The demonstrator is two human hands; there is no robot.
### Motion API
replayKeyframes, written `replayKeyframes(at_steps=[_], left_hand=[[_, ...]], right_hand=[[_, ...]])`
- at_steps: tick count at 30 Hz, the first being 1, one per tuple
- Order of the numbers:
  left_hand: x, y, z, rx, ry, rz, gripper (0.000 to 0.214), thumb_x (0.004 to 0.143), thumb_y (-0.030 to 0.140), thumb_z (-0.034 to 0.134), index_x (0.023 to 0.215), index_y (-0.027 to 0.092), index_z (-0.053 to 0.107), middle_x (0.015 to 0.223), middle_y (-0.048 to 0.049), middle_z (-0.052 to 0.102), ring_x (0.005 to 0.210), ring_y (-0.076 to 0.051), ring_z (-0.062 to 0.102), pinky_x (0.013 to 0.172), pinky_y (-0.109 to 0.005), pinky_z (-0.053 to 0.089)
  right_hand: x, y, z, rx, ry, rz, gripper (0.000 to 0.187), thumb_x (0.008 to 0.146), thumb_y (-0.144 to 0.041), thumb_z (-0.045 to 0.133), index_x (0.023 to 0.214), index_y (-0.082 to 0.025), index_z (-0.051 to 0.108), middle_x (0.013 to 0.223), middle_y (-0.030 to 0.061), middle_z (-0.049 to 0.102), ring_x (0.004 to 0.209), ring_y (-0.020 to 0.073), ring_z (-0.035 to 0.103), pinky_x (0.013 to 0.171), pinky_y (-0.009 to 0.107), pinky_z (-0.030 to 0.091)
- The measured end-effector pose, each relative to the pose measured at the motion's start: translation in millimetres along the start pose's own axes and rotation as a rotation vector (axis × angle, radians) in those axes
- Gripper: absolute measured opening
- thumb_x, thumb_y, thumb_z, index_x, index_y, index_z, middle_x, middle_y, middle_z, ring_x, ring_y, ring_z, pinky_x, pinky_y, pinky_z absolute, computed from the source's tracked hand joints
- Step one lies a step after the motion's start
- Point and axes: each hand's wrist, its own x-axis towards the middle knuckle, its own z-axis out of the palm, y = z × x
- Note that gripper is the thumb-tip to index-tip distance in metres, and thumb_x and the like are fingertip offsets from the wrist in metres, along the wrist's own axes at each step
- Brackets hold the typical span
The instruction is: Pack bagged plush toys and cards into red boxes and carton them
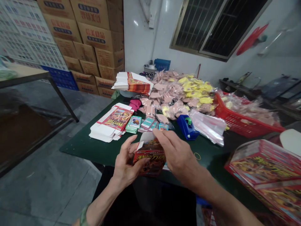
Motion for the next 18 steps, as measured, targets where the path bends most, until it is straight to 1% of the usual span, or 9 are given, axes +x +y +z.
replayKeyframes(at_steps=[2, 4, 6, 8, 10, 12, 14, 16, 18], left_hand=[[-1.9, -4.6, -1.5, 0.048, -0.006, 0.022, 0.069, 0.072, 0.015, 0.071, 0.130, 0.028, 0.037, 0.102, -0.0041, 0.068, 0.086, -0.018, 0.069, 0.075, -0.028, 0.058], [-4.4, -11.2, -4.9, 0.112, 0.017, 0.067, 0.064, 0.073, 0.015, 0.069, 0.128, 0.026, 0.038, 0.103, -0.0054, 0.067, 0.087, -0.018, 0.069, 0.073, -0.028, 0.058], [-6.7, -17.2, -8.4, 0.179, 0.046, 0.138, 0.056, 0.075, 0.016, 0.067, 0.124, 0.025, 0.042, 0.105, -0.0058, 0.065, 0.087, -0.017, 0.068, 0.073, -0.026, 0.058], [-8.1, -20.0, -10.5, 0.220, 0.043, 0.197, 0.048, 0.076, 0.016, 0.066, 0.120, 0.024, 0.048, 0.107, -0.0052, 0.063, 0.086, -0.015, 0.067, 0.072, -0.023, 0.057], [-7.8, -19.0, -10.1, 0.235, 0.035, 0.218, 0.044, 0.076, 0.015, 0.066, 0.117, 0.025, 0.051, 0.108, -0.0046, 0.063, 0.087, -0.014, 0.067, 0.073, -0.022, 0.056], [-5.3, -16.2, -8.2, 0.246, 0.073, 0.238, 0.046, 0.074, 0.012, 0.068, 0.116, 0.025, 0.052, 0.110, -0.0043, 0.063, 0.089, -0.015, 0.066, 0.074, -0.023, 0.056], [-0.7, -14.5, -6.2, 0.263, 0.136, 0.285, 0.052, 0.071, 0.010, 0.070, 0.117, 0.026, 0.053, 0.112, -0.0044, 0.063, 0.093, -0.016, 0.065, 0.077, -0.026, 0.056], [5.6, -14.7, -5.8, 0.284, 0.173, 0.332, 0.053, 0.069, 0.008, 0.071, 0.116, 0.026, 0.054, 0.110, -0.0040, 0.064, 0.094, -0.016, 0.064, 0.079, -0.027, 0.055], [12.6, -14.7, -7.8, 0.306, 0.177, 0.360, 0.047, 0.069, 0.007, 0.070, 0.111, 0.025, 0.058, 0.104, -0.0036, 0.065, 0.093, -0.016, 0.064, 0.079, -0.027, 0.054]], right_hand=[[2.4, -11.0, 7.1, 0.056, -0.067, 0.022, 0.027, 0.091, -0.010, 0.035, 0.114, -0.008, 0.050, 0.099, 0.0124, 0.062, 0.093, 0.0201, 0.057, 0.078, 0.033, 0.051], [3.9, -20.6, 13.5, 0.110, -0.176, 0.074, 0.018, 0.092, -0.020, 0.042, 0.102, -0.012, 0.055, 0.090, 0.0088, 0.063, 0.085, 0.0200, 0.057, 0.074, 0.035, 0.050], [4.1, -26.7, 16.7, 0.095, -0.221, 0.132, 0.021, 0.090, -0.032, 0.049, 0.096, -0.015, 0.058, 0.094, 0.0096, 0.062, 0.089, 0.0234, 0.056, 0.077, 0.040, 0.048], [1.5, -28.2, 16.9, 0.054, -0.118, 0.171, 0.027, 0.087, -0.038, 0.053, 0.101, -0.017, 0.060, 0.115, 0.0140, 0.056, 0.110, 0.0308, 0.049, 0.088, 0.049, 0.043], [-5.5, -25.2, 17.0, 0.062, 0.066, 0.218, 0.029, 0.086, -0.035, 0.055, 0.112, -0.020, 0.057, 0.133, 0.0139, 0.043, 0.124, 0.0337, 0.038, 0.097, 0.054, 0.036], [-16.4, -19.3, 20.9, 0.150, 0.287, 0.346, 0.036, 0.086, -0.027, 0.055, 0.121, -0.023, 0.050, 0.133, 0.0122, 0.042, 0.125, 0.0302, 0.039, 0.099, 0.052, 0.035], [-28.3, -13.1, 30.4, 0.314, 0.438, 0.545, 0.041, 0.084, -0.022, 0.056, 0.124, -0.023, 0.046, 0.126, 0.0114, 0.048, 0.119, 0.0260, 0.046, 0.097, 0.048, 0.039], [-37.1, -8.6, 44.6, 0.555, 0.451, 0.698, 0.042, 0.084, -0.023, 0.058, 0.123, -0.022, 0.044, 0.123, 0.0117, 0.052, 0.114, 0.0233, 0.052, 0.094, 0.044, 0.045], [-41.0, -6.4, 60.1, 0.776, 0.415, 0.755, 0.039, 0.085, -0.023, 0.057, 0.121, -0.021, 0.043, 0.122, 0.0124, 0.054, 0.109, 0.0207, 0.056, 0.092, 0.041, 0.048]])
